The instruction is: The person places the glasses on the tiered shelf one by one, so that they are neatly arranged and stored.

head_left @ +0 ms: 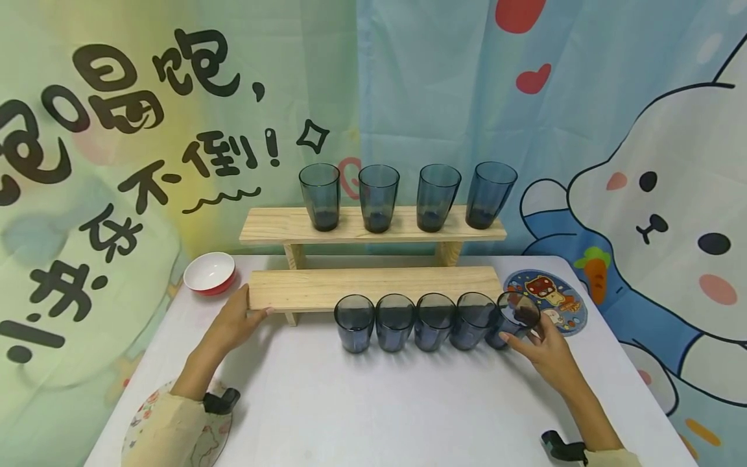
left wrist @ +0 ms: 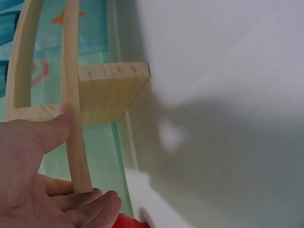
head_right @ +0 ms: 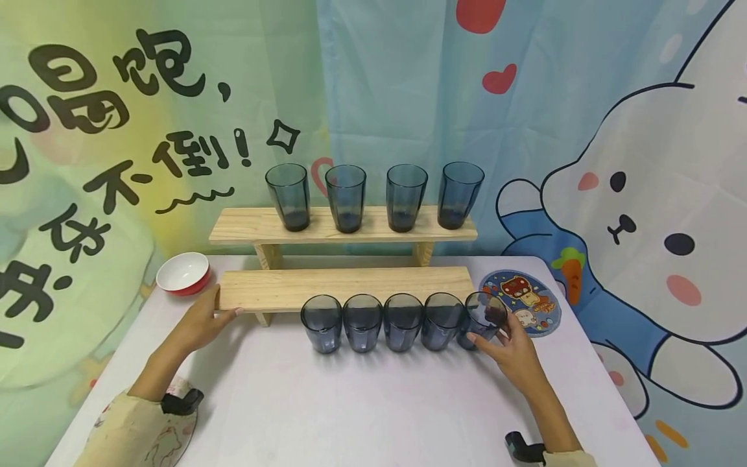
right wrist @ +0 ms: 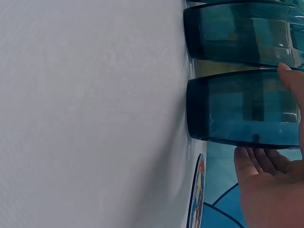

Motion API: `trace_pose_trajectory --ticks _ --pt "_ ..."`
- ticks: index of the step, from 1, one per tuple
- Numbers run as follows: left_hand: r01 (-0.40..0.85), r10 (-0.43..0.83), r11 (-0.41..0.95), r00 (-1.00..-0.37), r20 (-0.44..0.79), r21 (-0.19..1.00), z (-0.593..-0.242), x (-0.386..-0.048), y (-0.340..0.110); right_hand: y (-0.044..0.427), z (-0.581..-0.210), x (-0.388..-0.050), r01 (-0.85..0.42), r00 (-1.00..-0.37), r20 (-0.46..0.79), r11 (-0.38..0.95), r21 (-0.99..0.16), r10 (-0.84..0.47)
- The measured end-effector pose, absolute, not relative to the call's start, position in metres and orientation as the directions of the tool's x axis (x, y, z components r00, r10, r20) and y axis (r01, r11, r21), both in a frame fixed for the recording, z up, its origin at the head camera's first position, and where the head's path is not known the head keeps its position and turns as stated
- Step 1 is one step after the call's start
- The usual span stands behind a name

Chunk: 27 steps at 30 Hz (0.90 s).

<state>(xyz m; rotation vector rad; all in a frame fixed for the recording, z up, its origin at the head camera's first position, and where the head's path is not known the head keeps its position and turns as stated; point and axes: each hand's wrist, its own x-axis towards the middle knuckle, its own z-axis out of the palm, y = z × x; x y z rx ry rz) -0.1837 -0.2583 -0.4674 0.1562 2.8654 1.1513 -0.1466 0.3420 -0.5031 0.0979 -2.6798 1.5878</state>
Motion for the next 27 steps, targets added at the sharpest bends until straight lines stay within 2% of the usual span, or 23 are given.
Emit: trace_pose_trajectory --ticks 17,27 --pt "0.079 0.112 0.731 -0.994 -0.004 0.678 -0.465 -0.183 -0.257 0.339 -0.510 -0.144 -0.023 -0.999 0.037 0.468 -0.884 0.021" --pt "0.062 0.105 0.738 -0.994 -0.023 0.671 -0.464 -0.182 -0.257 0.339 -0.499 -0.138 0.006 -0.992 0.059 0.519 -0.855 0.110"
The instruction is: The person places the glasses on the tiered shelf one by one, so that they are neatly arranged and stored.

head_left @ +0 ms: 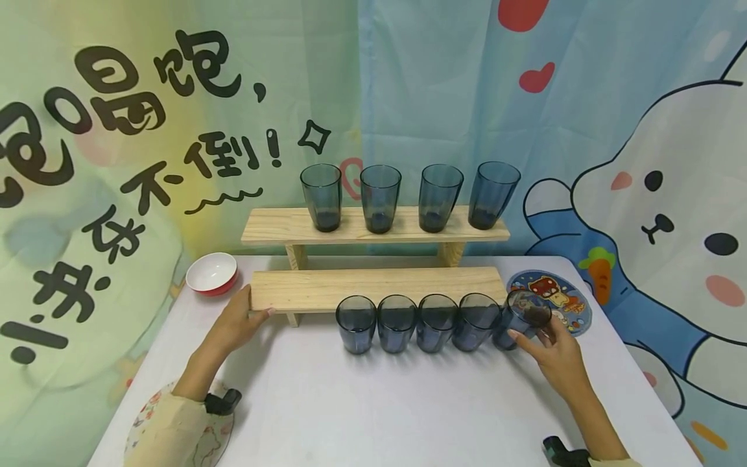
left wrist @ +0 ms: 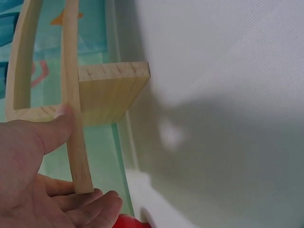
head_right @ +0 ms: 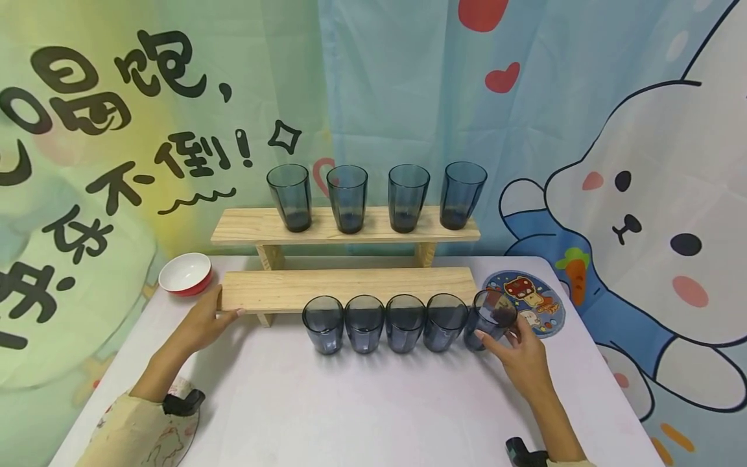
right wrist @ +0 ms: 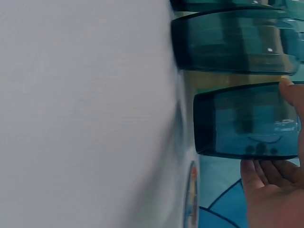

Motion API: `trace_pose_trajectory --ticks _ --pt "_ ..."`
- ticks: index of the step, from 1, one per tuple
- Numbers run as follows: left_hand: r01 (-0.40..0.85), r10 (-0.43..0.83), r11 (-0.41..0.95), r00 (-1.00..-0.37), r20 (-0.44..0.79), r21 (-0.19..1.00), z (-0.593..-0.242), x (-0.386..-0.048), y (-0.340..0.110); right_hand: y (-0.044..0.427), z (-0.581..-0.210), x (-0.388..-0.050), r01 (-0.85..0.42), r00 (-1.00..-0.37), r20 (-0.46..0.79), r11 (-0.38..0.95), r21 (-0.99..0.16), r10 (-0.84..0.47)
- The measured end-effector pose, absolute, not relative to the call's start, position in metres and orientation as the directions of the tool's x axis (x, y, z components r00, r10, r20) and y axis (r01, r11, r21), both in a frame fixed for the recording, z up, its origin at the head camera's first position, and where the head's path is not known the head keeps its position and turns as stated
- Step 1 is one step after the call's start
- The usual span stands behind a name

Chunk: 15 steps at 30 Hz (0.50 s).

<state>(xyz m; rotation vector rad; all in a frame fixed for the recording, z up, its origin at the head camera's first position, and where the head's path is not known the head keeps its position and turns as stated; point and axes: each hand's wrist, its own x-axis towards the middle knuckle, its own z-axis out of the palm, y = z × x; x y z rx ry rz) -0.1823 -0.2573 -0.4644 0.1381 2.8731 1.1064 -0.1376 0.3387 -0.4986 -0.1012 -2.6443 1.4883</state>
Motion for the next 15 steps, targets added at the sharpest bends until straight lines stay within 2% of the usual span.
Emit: trace_pose_trajectory --ticks 9,15 --pt "0.058 0.096 0.742 -0.995 -0.020 0.668 -0.465 -0.181 -0.258 0.336 -0.460 -0.136 0.021 -0.970 0.127 0.593 -0.805 0.206" --pt "0.080 0.109 0.741 -0.994 -0.001 0.667 -0.465 -0.182 -0.257 0.327 -0.428 -0.139 0.018 -0.947 0.172 0.583 -0.812 0.270"
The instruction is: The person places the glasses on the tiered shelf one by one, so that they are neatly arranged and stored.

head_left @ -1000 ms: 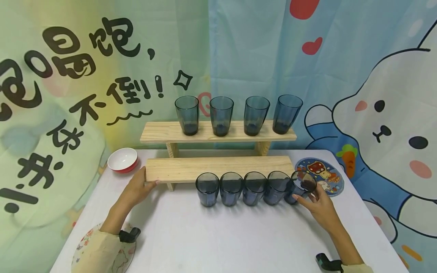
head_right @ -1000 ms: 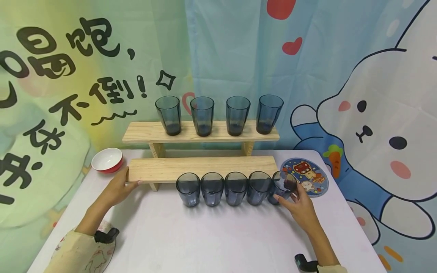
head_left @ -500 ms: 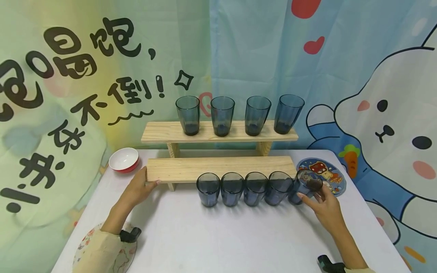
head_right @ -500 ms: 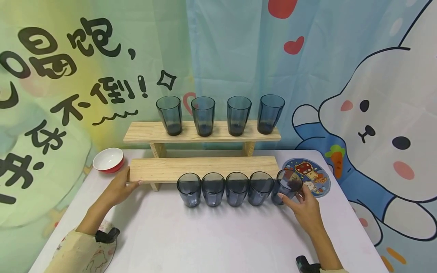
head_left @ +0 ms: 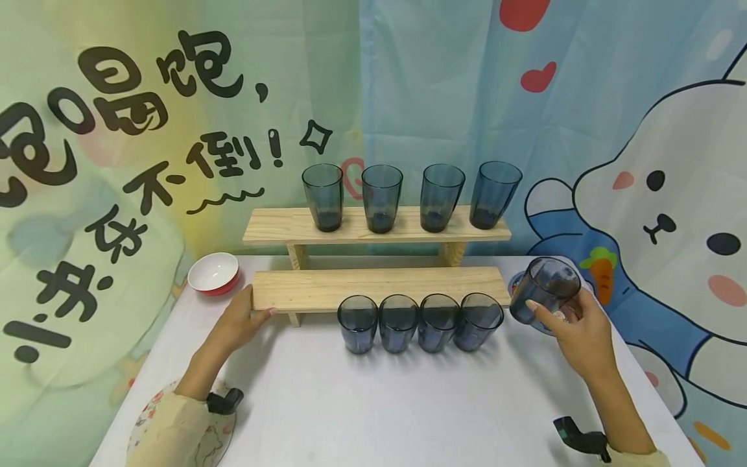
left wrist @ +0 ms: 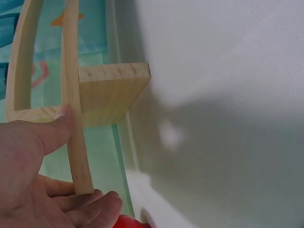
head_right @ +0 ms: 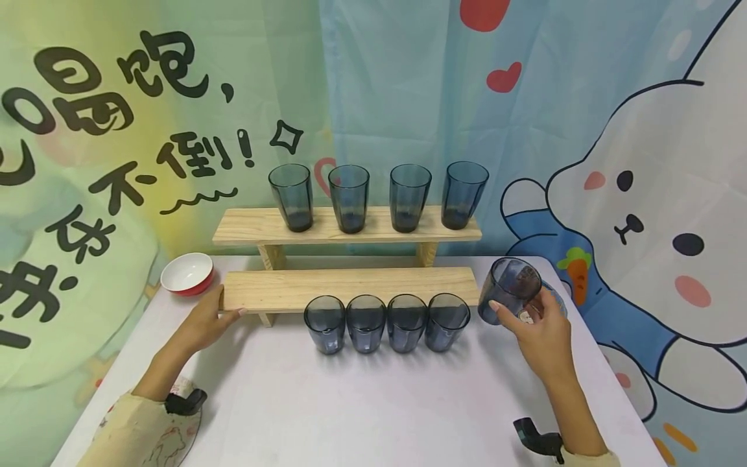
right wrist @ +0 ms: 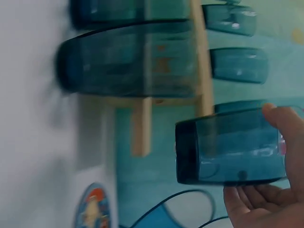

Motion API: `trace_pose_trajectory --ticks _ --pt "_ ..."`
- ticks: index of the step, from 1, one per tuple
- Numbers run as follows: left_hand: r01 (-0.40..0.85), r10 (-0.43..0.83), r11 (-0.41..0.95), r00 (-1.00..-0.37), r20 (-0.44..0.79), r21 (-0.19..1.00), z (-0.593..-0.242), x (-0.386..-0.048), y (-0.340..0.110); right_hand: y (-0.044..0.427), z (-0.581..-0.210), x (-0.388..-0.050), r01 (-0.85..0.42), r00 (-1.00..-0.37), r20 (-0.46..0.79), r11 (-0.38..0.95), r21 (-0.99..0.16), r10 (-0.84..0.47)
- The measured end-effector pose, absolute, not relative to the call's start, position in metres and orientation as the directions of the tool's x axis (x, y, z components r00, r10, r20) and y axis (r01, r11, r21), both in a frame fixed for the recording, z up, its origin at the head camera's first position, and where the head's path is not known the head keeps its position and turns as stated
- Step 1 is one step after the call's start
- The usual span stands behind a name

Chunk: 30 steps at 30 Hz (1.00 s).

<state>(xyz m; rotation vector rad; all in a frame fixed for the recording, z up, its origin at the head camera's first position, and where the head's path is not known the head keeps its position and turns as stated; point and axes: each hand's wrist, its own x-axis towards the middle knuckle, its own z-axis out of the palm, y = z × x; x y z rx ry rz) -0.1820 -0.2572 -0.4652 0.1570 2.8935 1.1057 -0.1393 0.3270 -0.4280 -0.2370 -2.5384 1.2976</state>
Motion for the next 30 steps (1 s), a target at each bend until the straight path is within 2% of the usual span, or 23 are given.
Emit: trace_pose_trajectory --ticks 9,19,30 --pt "0.086 0.110 0.728 -0.994 0.008 0.680 -0.466 -0.184 -0.257 0.303 -0.399 -0.152 -0.061 -0.938 0.241 0.568 -0.821 0.248" --pt "0.121 0.118 0.737 -0.992 0.049 0.665 -0.468 -0.187 -0.254 0.262 -0.383 -0.158 -0.178 -0.960 0.263 0.518 -0.837 0.095" --pt "0.110 0.116 0.760 -0.993 0.034 0.640 -0.464 -0.184 -0.255 0.197 -0.366 -0.173 -0.300 -0.954 0.278 0.364 -0.882 -0.112"
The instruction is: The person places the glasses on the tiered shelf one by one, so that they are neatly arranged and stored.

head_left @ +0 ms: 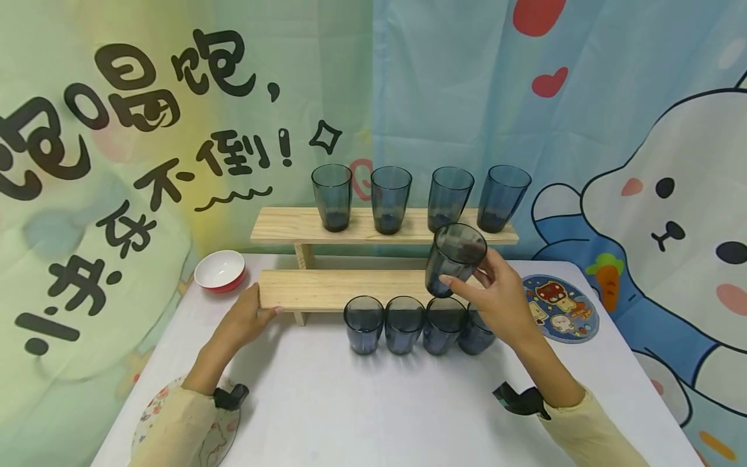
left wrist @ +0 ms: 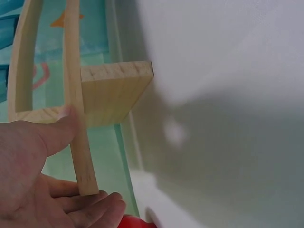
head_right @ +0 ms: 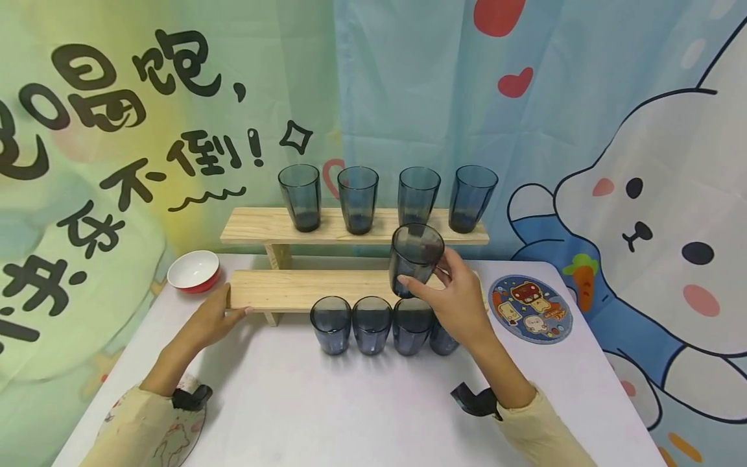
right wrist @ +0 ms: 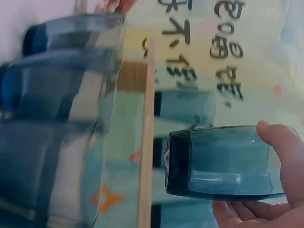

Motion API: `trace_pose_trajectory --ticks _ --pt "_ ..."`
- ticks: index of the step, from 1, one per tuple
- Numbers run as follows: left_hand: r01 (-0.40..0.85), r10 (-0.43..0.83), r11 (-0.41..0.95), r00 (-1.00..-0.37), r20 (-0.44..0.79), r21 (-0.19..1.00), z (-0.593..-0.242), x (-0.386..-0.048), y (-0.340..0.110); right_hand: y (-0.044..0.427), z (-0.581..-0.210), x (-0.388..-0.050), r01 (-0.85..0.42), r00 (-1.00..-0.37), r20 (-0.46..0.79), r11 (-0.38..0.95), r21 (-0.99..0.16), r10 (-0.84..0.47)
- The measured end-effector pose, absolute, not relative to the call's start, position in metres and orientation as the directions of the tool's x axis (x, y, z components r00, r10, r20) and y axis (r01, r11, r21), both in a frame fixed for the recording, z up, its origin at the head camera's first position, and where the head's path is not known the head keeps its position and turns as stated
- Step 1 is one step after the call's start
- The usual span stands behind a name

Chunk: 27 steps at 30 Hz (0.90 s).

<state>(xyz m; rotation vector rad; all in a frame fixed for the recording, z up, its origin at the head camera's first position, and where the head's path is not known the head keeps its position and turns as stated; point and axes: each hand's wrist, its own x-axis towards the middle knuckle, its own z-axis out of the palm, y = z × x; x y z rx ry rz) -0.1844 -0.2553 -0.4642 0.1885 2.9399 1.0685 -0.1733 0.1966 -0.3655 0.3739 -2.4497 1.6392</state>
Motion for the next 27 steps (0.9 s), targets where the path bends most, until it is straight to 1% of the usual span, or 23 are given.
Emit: trace_pose_trajectory --ticks 4,7,11,13,20,27 --pt "0.113 0.126 0.765 -0.992 0.026 0.634 -0.462 -0.186 -0.255 0.169 -0.356 -0.178 -0.294 -0.952 0.248 0.307 -0.905 -0.179" --pt "0.108 0.124 0.774 -0.992 0.019 0.624 -0.461 -0.186 -0.254 0.148 -0.349 -0.183 -0.290 -0.947 0.231 0.292 -0.911 -0.222" --pt "0.084 0.111 0.797 -0.994 -0.007 0.598 -0.458 -0.185 -0.253 0.118 -0.341 -0.195 -0.314 -0.932 0.234 0.296 -0.902 -0.278" --pt "0.070 0.104 0.808 -0.994 -0.025 0.585 -0.456 -0.185 -0.253 0.104 -0.337 -0.202 -0.331 -0.921 0.245 0.275 -0.903 -0.303" --pt "0.042 0.092 0.823 -0.994 -0.060 0.566 -0.455 -0.187 -0.254 0.053 -0.330 -0.222 -0.371 -0.894 0.296 0.185 -0.910 -0.336" --pt "0.022 0.079 0.826 -0.994 -0.078 0.563 -0.452 -0.187 -0.253 0.004 -0.323 -0.234 -0.403 -0.879 0.330 0.168 -0.900 -0.345"
